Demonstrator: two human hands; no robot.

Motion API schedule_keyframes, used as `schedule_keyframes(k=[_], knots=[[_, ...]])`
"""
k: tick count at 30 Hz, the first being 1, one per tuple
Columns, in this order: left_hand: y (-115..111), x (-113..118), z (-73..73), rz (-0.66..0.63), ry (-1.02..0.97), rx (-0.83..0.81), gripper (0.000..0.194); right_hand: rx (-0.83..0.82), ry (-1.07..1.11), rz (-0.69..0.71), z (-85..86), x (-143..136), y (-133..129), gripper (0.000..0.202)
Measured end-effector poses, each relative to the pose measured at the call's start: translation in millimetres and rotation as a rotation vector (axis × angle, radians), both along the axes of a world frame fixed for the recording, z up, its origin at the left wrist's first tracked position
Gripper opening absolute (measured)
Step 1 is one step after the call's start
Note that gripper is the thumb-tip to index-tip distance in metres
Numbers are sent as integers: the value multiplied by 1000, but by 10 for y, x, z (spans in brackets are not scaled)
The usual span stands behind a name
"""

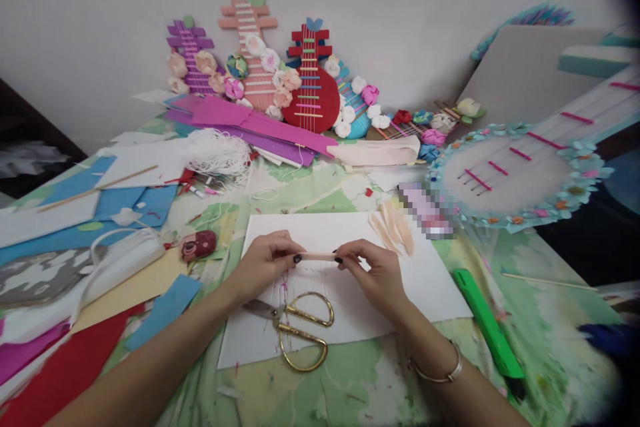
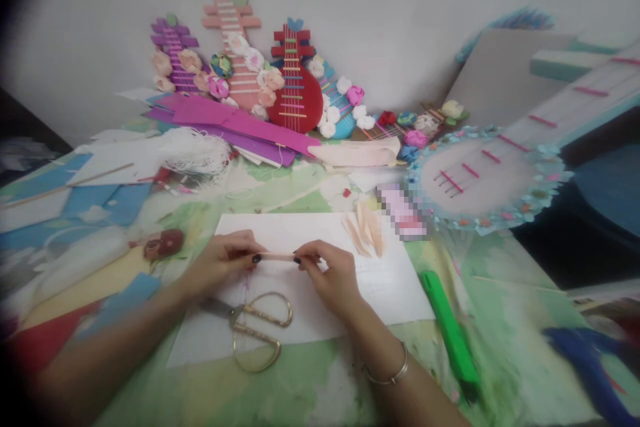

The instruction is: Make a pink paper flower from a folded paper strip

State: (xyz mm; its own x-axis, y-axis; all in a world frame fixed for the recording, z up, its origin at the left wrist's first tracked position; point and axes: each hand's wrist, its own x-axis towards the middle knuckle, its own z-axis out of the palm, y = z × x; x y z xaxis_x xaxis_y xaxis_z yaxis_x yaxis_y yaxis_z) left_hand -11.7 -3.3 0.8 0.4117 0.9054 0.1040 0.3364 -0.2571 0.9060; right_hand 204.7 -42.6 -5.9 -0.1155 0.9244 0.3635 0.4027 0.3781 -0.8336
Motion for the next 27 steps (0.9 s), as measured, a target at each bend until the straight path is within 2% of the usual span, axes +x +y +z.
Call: schedule_keyframes(k=[3,6,13,15,20,27], knots=[[1,4,26,-33,-12,-39,16,-50,30,1,-40,11,17,8],[-10,13,40,-70,-111,-115,18,-169,92,31,-74,30,43,15],[-54,38,32,-110,-387,-538,20,-394,315,268,1,67,60,21],[-63,38,53,-125,-424,-555,19,-421,368,291,17,72,64,20],[-69,22,70,-159,-435,-515,39,-438,408,288,19,61,73,18],[-63,34,46,-125,-380,-465,26,-455,348,229,5,33,61,11]])
